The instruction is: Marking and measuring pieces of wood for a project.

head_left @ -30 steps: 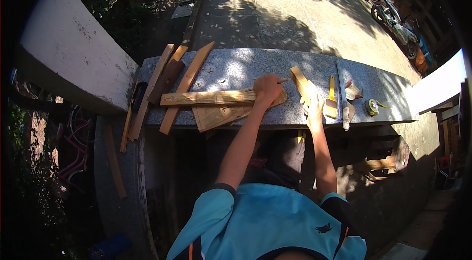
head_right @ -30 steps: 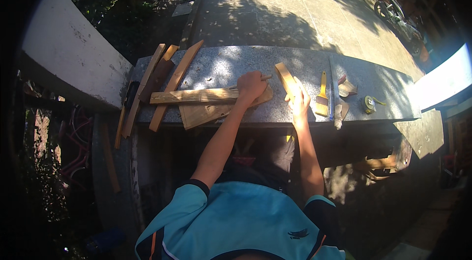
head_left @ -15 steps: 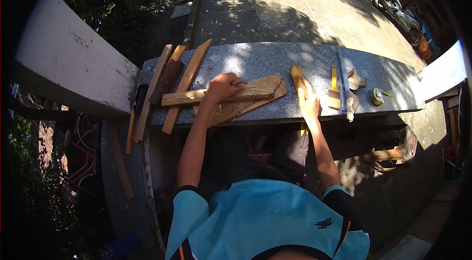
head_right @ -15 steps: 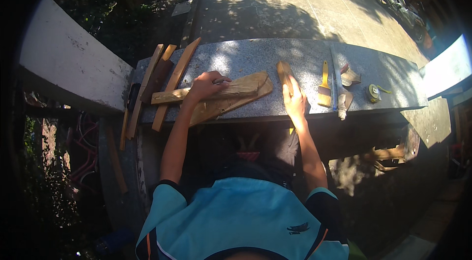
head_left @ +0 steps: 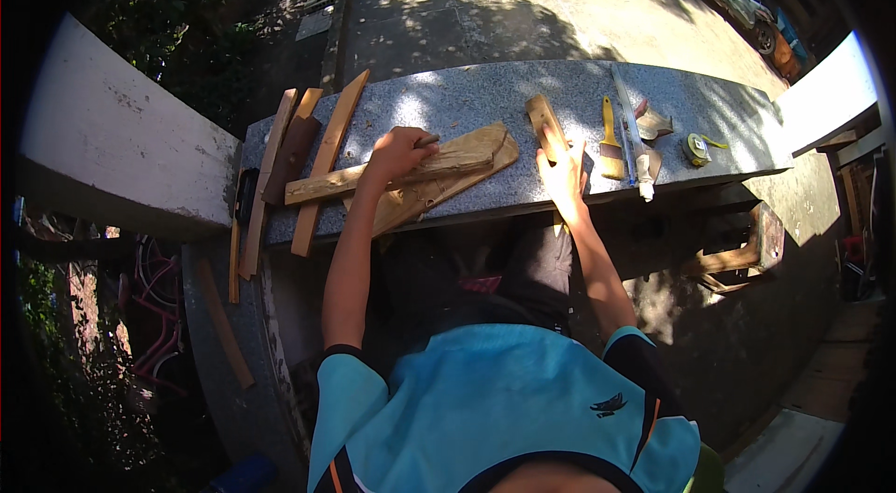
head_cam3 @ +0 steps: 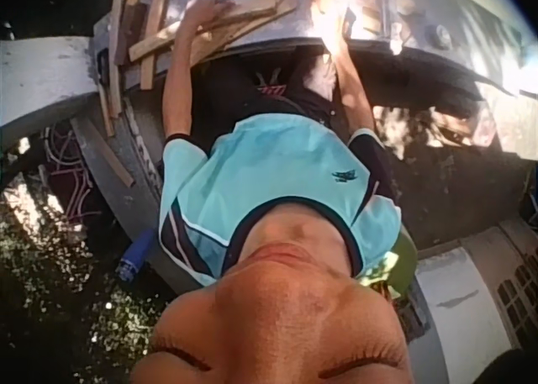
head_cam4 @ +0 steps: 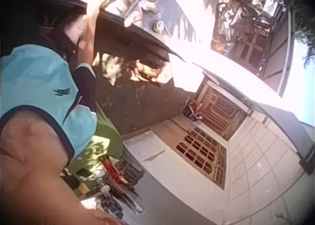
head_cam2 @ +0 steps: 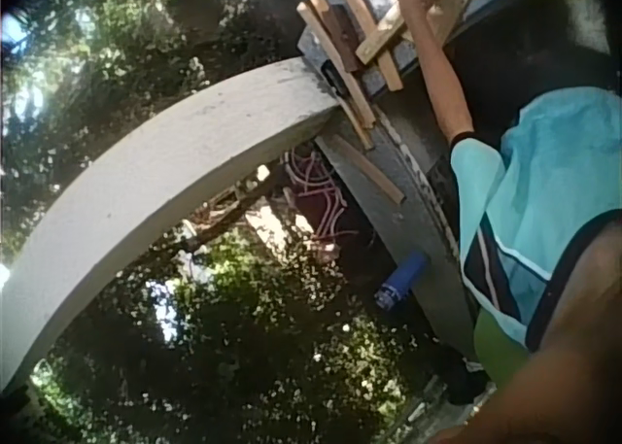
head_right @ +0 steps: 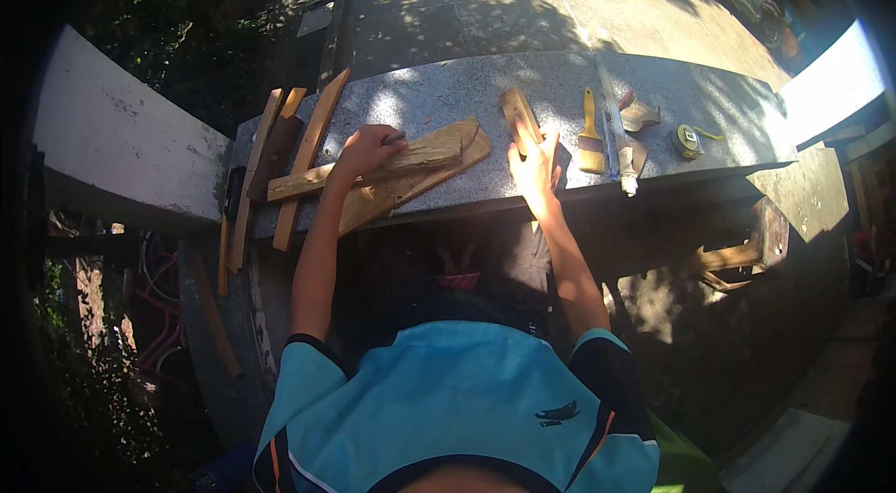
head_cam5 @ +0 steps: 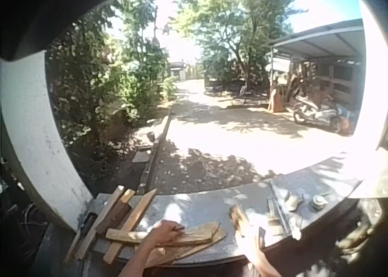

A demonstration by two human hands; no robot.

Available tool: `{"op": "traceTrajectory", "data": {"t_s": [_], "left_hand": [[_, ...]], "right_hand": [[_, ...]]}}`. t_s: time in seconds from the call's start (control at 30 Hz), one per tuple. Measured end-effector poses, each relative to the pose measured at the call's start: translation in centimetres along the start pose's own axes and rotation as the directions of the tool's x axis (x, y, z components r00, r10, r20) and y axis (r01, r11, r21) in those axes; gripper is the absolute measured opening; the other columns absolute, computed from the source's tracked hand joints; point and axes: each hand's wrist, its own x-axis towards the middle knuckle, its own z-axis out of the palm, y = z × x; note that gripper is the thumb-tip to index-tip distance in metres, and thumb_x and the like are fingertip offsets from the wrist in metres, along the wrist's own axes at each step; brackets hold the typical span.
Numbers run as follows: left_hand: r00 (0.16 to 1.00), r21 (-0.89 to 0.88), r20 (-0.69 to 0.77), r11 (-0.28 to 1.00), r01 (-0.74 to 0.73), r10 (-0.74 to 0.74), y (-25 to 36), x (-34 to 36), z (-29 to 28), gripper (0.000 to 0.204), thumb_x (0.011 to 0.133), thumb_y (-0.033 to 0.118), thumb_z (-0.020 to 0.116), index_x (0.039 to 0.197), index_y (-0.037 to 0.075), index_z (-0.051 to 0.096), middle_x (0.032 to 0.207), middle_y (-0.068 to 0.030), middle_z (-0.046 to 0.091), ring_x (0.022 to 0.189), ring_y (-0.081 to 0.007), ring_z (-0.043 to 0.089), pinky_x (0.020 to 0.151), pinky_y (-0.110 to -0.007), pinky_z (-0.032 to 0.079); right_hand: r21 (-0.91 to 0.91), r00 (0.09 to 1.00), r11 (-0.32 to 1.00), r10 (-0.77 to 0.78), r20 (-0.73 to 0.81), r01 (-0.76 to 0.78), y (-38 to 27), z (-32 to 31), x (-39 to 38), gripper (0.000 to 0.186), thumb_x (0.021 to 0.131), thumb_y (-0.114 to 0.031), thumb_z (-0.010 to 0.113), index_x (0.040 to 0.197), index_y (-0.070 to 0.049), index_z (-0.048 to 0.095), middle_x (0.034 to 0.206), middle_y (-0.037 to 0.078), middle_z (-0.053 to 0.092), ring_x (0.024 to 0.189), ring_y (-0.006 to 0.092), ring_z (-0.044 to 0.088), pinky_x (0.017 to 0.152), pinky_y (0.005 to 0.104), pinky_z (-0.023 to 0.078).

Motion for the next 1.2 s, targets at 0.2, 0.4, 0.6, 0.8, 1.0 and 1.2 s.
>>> {"op": "traceTrajectory", "data": {"t_s": [0.2, 0.4, 0.6, 0.8, 1.0, 1.2], "left_hand": [[0.991, 0.083, -0.104, 0.993, -0.079, 0.088, 1.0, -0.2, 0.3, 0.021, 0.076, 0.024, 0.062, 0.081, 0.004, 0.062, 0.072, -0.0093, 0.059, 0.067, -0.0238, 0.057, 0.061, -0.034, 0.043], [0.947, 0.101, -0.21, 0.969, -0.227, 0.244, 4.6, -0.4, -0.4, 0.011, 0.078, 0.015, 0.059, 0.082, 0.006, 0.06, 0.081, -0.0089, 0.059, 0.071, -0.0261, 0.058, 0.062, -0.035, 0.046], [0.906, 0.117, -0.175, 0.921, -0.37, 0.386, 2.9, 0.4, -1.2, 0.016, 0.076, 0.018, 0.062, 0.085, 0.004, 0.06, 0.079, -0.0095, 0.059, 0.074, -0.026, 0.058, 0.064, -0.033, 0.045], [0.881, 0.298, -0.308, 0.916, -0.269, 0.359, -2.3, -1.7, 1.3, 0.024, 0.079, 0.029, 0.059, 0.084, 0.006, 0.064, 0.082, -0.0079, 0.062, 0.072, -0.0222, 0.059, 0.068, -0.033, 0.046], [0.948, 0.066, -0.316, 0.997, -0.031, 0.05, -1.6, -2.1, 1.3, 0.034, 0.081, 0.038, 0.056, 0.075, 0.006, 0.065, 0.073, -0.0081, 0.06, 0.068, -0.0241, 0.059, 0.066, -0.035, 0.047], [0.936, 0.099, -0.35, 0.995, -0.013, 0.047, -2.5, -1.4, 1.6, 0.037, 0.08, 0.035, 0.057, 0.067, 0.0, 0.058, 0.068, -0.013, 0.057, 0.065, -0.0273, 0.056, 0.061, -0.037, 0.044]], "right_hand": [[-0.484, 0.958, 0.865, -0.238, -0.16, 0.134, -3.4, -1.9, 1.4, 0.039, 0.074, -0.021, 0.063, 0.111, -0.014, 0.055, 0.114, 0.014, 0.041, 0.096, 0.0344, 0.048, 0.084, 0.039, 0.041], [0.541, 0.793, 0.782, -0.525, 0.308, 0.308, -12.0, -0.6, 3.6, 0.04, 0.077, -0.016, 0.061, 0.115, -0.005, 0.052, 0.096, 0.015, 0.059, 0.083, 0.0269, 0.058, 0.075, 0.0348, 0.046], [0.513, 0.806, 0.799, -0.509, 0.303, 0.312, -11.3, 0.4, 5.1, 0.023, 0.079, -0.014, 0.057, 0.097, -0.002, 0.057, 0.07, 0.02, 0.061, 0.071, 0.0331, 0.062, 0.064, 0.0377, 0.048], [0.148, 0.813, 0.977, -0.209, 0.544, 0.152, -6.1, -2.5, 3.2, 0.022, 0.079, -0.013, 0.046, 0.098, -0.003, 0.05, 0.064, 0.021, 0.057, 0.061, 0.0339, 0.058, 0.058, 0.0405, 0.045], [0.194, 0.712, 0.801, -0.593, 0.375, 0.566, -4.3, -2.2, 3.4, 0.026, 0.081, -0.014, 0.056, 0.106, -0.006, 0.059, 0.061, 0.013, 0.054, 0.054, 0.0253, 0.054, 0.051, 0.0352, 0.041], [0.123, 0.69, 0.829, -0.528, 0.495, 0.546, -4.9, -3.4, 4.3, 0.022, 0.081, -0.019, 0.055, 0.102, -0.012, 0.061, 0.064, 0.012, 0.055, 0.061, 0.0272, 0.056, 0.056, 0.0368, 0.044]]}}
